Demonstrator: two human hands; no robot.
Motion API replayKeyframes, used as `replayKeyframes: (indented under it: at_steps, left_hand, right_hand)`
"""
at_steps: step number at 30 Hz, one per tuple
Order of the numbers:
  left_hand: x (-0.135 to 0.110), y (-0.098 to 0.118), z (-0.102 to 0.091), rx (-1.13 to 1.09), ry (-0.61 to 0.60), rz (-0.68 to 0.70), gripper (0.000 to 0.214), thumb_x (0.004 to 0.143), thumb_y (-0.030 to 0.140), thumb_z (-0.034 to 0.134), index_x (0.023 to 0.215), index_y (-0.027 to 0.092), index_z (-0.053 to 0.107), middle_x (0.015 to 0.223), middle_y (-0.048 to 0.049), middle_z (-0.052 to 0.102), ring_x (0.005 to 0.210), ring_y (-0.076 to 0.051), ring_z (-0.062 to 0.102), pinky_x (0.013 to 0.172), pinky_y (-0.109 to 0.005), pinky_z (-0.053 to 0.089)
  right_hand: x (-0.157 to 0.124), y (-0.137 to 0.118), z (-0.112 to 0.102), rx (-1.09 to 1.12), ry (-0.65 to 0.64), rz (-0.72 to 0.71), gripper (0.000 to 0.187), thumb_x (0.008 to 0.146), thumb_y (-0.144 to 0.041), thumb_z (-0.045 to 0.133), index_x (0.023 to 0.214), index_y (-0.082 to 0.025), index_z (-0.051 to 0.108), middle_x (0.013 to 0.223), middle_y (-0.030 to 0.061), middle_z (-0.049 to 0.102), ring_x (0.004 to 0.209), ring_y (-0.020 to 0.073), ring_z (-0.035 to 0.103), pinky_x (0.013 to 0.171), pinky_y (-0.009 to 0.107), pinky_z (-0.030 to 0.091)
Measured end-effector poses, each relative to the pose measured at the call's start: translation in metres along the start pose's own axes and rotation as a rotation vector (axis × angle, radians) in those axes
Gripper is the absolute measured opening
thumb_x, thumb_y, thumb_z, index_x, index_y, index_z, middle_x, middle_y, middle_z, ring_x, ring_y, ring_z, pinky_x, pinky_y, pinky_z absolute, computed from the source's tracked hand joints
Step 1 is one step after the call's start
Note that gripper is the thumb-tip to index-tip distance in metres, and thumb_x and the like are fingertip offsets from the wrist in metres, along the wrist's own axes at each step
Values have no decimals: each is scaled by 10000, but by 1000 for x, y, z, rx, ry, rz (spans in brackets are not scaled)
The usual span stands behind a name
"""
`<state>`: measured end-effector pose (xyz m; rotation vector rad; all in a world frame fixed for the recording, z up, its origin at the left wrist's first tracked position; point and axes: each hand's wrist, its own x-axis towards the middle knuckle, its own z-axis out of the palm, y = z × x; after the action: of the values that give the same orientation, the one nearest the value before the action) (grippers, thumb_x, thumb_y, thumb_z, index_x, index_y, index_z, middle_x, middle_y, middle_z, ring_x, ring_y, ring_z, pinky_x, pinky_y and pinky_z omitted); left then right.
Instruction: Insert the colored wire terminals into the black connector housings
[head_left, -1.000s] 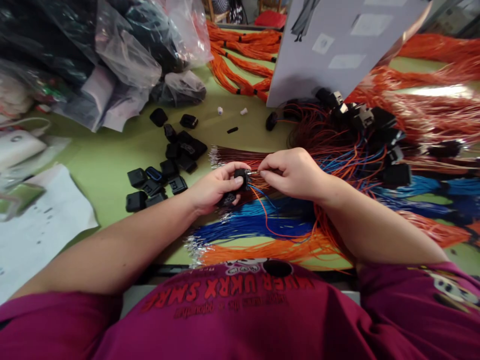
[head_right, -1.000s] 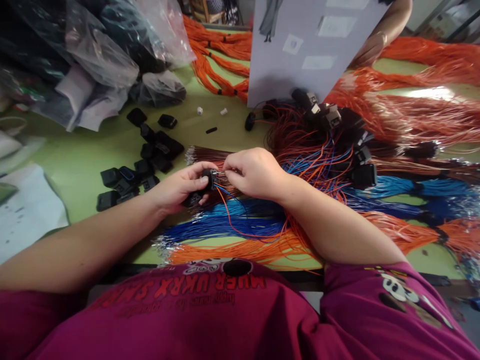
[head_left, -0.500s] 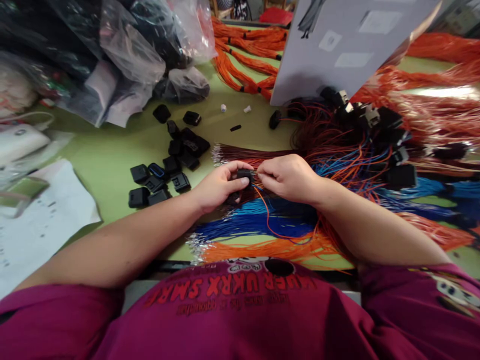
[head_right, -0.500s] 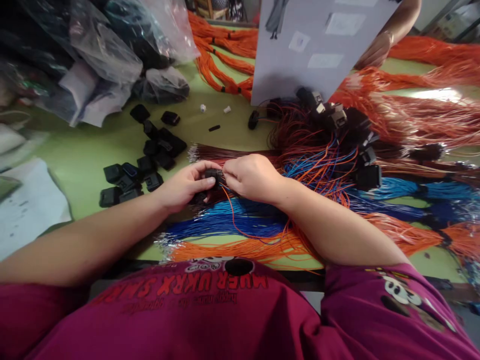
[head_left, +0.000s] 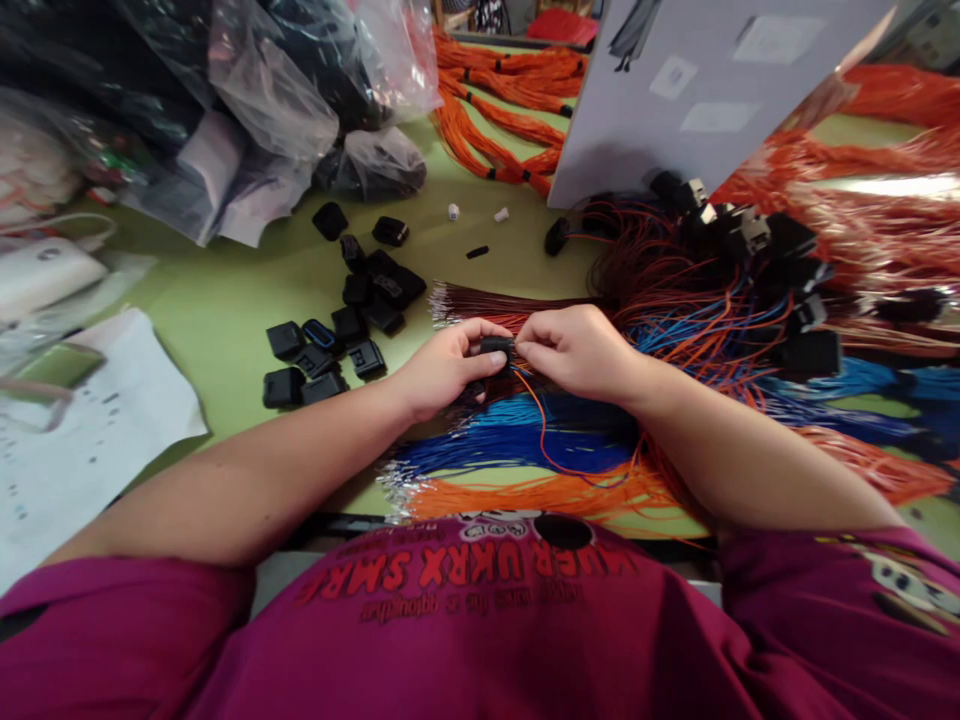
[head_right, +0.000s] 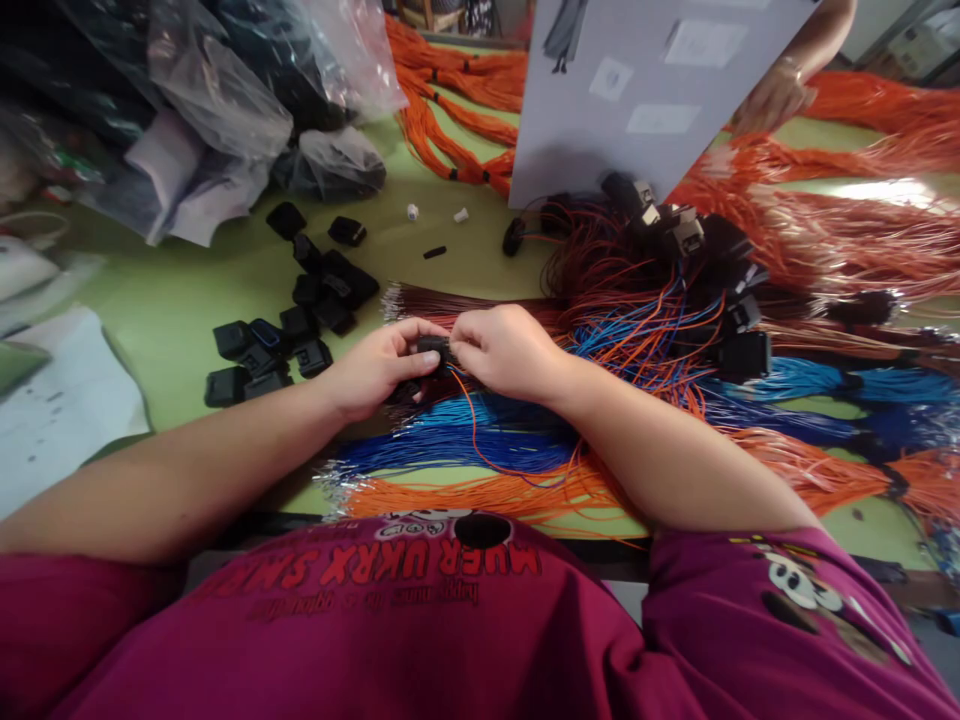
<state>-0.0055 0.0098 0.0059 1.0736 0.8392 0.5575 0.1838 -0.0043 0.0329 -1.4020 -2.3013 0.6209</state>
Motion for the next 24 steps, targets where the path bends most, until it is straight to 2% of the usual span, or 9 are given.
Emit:
replayKeyframes:
  at_steps: [2,4,9,16,24]
  left_hand:
    - [0,1,0,4,12,-15,280,757,174,676,1011,154,559,670,17,583,480,-75,510,425,-200,448]
    - [0,1,0,11,19,-24,279,755,174,681,1006,157,560,683,14,588,486,-76,515,427,-200,446]
    - [-1,1,0,15,24,-34,267,765,170,670,1007,161,557,651,27,572,456,-68,499,420,-194,430]
    - [0,0,1,22,25,-39,246,742,170,686,953,152,561,663,22,586,439,-67,502,403,-192,415]
    - [0,-3,-2,12,29,-47,252,748,174,684,967,157,562,670,18,587,443,-69,508,408,-193,413]
  right_hand:
    - [1,1,-2,131,9,44,179,778,-213,534,739,-133,690,626,-9,637,558,73,496,560,205,313]
    - [2,1,-2,168,22,73,165,753,-190,541,717,-130,690,595,-19,623,544,68,490,554,199,317]
    - [2,2,2,-16,35,45,196,751,-169,507,701,-145,696,609,-9,629,546,74,481,565,214,300]
    - [-1,-4,7,-239,-21,7,284,846,-270,443,800,-137,690,686,47,660,595,122,510,573,245,281]
    - [1,0,10,-227,0,11,265,838,-261,444,762,-143,668,656,35,641,587,118,499,572,239,278]
